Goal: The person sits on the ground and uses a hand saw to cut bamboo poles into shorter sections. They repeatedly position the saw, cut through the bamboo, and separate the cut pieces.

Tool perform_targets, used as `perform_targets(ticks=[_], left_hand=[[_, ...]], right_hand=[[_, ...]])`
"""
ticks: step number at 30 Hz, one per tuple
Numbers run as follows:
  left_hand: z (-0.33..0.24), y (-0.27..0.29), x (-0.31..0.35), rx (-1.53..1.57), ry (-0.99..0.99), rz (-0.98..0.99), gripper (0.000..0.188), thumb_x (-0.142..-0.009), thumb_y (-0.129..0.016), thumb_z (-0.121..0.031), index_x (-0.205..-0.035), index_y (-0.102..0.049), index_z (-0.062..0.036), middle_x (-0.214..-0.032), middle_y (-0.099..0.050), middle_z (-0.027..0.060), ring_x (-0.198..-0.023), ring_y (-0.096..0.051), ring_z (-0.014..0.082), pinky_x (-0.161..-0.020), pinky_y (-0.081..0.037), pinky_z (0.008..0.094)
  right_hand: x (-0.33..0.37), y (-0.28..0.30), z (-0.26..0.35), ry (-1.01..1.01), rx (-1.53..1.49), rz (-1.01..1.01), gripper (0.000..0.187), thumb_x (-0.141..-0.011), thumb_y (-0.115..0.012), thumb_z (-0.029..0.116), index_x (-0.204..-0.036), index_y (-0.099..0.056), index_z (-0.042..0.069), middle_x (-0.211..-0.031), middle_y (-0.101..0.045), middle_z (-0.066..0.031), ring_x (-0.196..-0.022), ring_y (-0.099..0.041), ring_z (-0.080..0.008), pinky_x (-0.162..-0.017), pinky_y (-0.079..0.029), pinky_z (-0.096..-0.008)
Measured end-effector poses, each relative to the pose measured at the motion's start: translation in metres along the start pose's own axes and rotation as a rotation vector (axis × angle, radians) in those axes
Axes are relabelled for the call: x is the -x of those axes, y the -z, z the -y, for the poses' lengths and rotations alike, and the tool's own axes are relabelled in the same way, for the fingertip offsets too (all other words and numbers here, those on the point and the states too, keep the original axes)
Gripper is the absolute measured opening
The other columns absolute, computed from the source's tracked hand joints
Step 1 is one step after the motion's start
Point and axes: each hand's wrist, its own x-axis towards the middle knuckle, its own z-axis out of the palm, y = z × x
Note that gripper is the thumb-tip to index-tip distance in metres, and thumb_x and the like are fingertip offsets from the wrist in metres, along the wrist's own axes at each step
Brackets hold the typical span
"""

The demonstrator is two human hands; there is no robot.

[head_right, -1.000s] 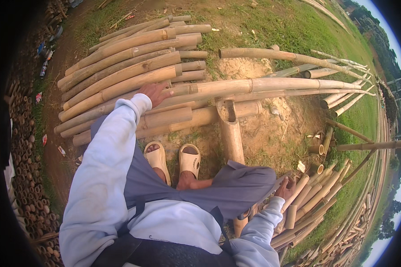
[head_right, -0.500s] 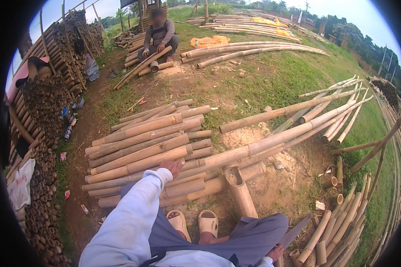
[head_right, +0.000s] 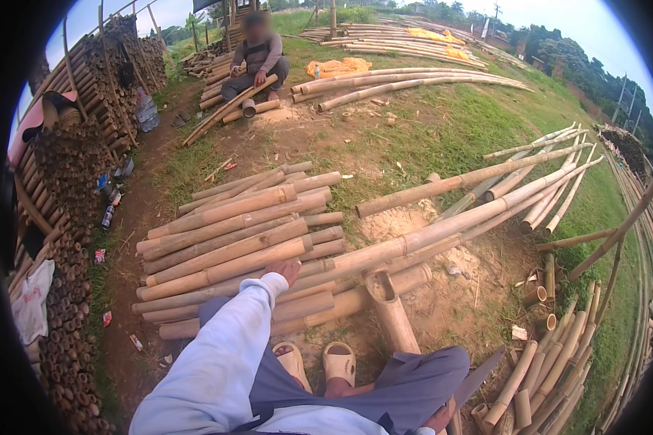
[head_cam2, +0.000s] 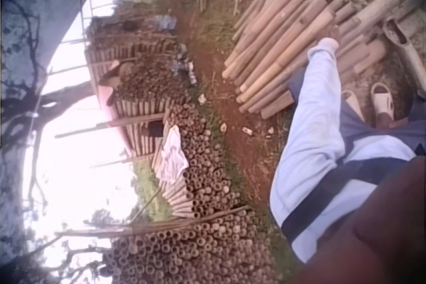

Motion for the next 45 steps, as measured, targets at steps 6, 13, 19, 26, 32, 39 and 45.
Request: perform_targets(ticks=[6, 13, 19, 26, 32, 39, 45], left_hand=[[-0.021, 0.01, 0.009, -0.079, -0.124, 0.025, 0.056, -0.104, -0.03, -0.045, -0.124, -0.067, -0.0078, -0.118, -0.07, 0.0199, -0.111, -0.066, 0.0399, -0.099, -0.049, 0.0513], [-0.025, 0.014, -0.001, 0.039, 0.124, 0.107, 0.058, -0.102, -0.034, -0.05, -0.126, -0.068, -0.0101, -0.129, -0.065, 0.0218, -0.122, -0.061, 0.0387, -0.107, -0.044, 0.0492], [-0.03, 0.028, 0.012, 0.086, 0.231, 0.114, 0.069, -0.099, -0.033, -0.057, -0.138, -0.06, -0.0064, -0.147, -0.054, 0.0165, -0.137, -0.05, 0.0345, -0.115, -0.037, 0.0481], [-0.019, 0.02, 0.0, 0.039, 0.238, 0.134, 0.069, -0.099, -0.033, -0.057, -0.139, -0.06, -0.008, -0.147, -0.054, 0.0155, -0.138, -0.05, 0.0343, -0.115, -0.036, 0.0481], [-0.03, 0.026, 0.008, 0.046, 0.289, 0.116, 0.068, -0.098, -0.036, -0.058, -0.132, -0.065, -0.0069, -0.141, -0.059, 0.0166, -0.135, -0.053, 0.034, -0.113, -0.038, 0.0484], [-0.023, 0.016, 0.006, 0.069, 0.222, 0.02, 0.071, -0.098, -0.036, -0.058, -0.12, -0.07, 0.0003, -0.13, -0.063, 0.0243, -0.124, -0.059, 0.0402, -0.107, -0.044, 0.0471], [-0.031, 0.028, 0.016, 0.071, 0.255, 0.0, 0.068, -0.097, -0.039, -0.057, -0.12, -0.07, 0.0001, -0.128, -0.064, 0.0242, -0.124, -0.06, 0.0405, -0.108, -0.044, 0.0475]], right_hand=[[-0.002, 0.013, -0.001, -0.007, -0.021, 0.043, 0.055, -0.094, -0.052, 0.044, -0.136, -0.056, 0.01, -0.125, -0.065, -0.0212, -0.109, -0.062, -0.0416, -0.092, -0.049, -0.0521], [0.013, 0.087, 0.057, -0.208, -0.125, -0.387, 0.039, -0.076, -0.075, 0.019, -0.11, -0.066, 0.002, -0.096, -0.072, -0.0185, -0.091, -0.068, -0.0405, -0.083, -0.053, -0.0504], [0.026, 0.159, 0.116, -0.217, -0.604, -0.693, 0.023, -0.083, -0.07, 0.006, -0.104, -0.066, -0.004, -0.08, -0.063, -0.0104, -0.068, -0.059, -0.0191, -0.065, -0.049, -0.0336], [0.034, 0.226, 0.221, 0.267, -0.806, -0.537, 0.021, -0.092, -0.069, 0.007, -0.109, -0.06, -0.003, -0.082, -0.06, -0.0051, -0.066, -0.054, -0.0131, -0.06, -0.045, -0.0287], [0.034, 0.227, 0.333, 0.408, -1.023, -0.109, 0.016, -0.089, -0.072, 0.004, -0.102, -0.063, 0.0, -0.074, -0.06, -0.0007, -0.062, -0.055, -0.0066, -0.056, -0.043, -0.0217], [0.025, 0.154, 0.393, 0.443, -1.128, 0.278, 0.016, -0.085, -0.077, 0.007, -0.092, -0.064, 0.001, -0.075, -0.059, 0.0011, -0.068, -0.054, -0.007, -0.062, -0.045, -0.0234], [0.02, 0.113, 0.423, 0.549, -1.013, 0.261, 0.018, -0.086, -0.078, 0.011, -0.091, -0.064, 0.001, -0.075, -0.061, -0.001, -0.069, -0.054, -0.0075, -0.062, -0.045, -0.0265]])
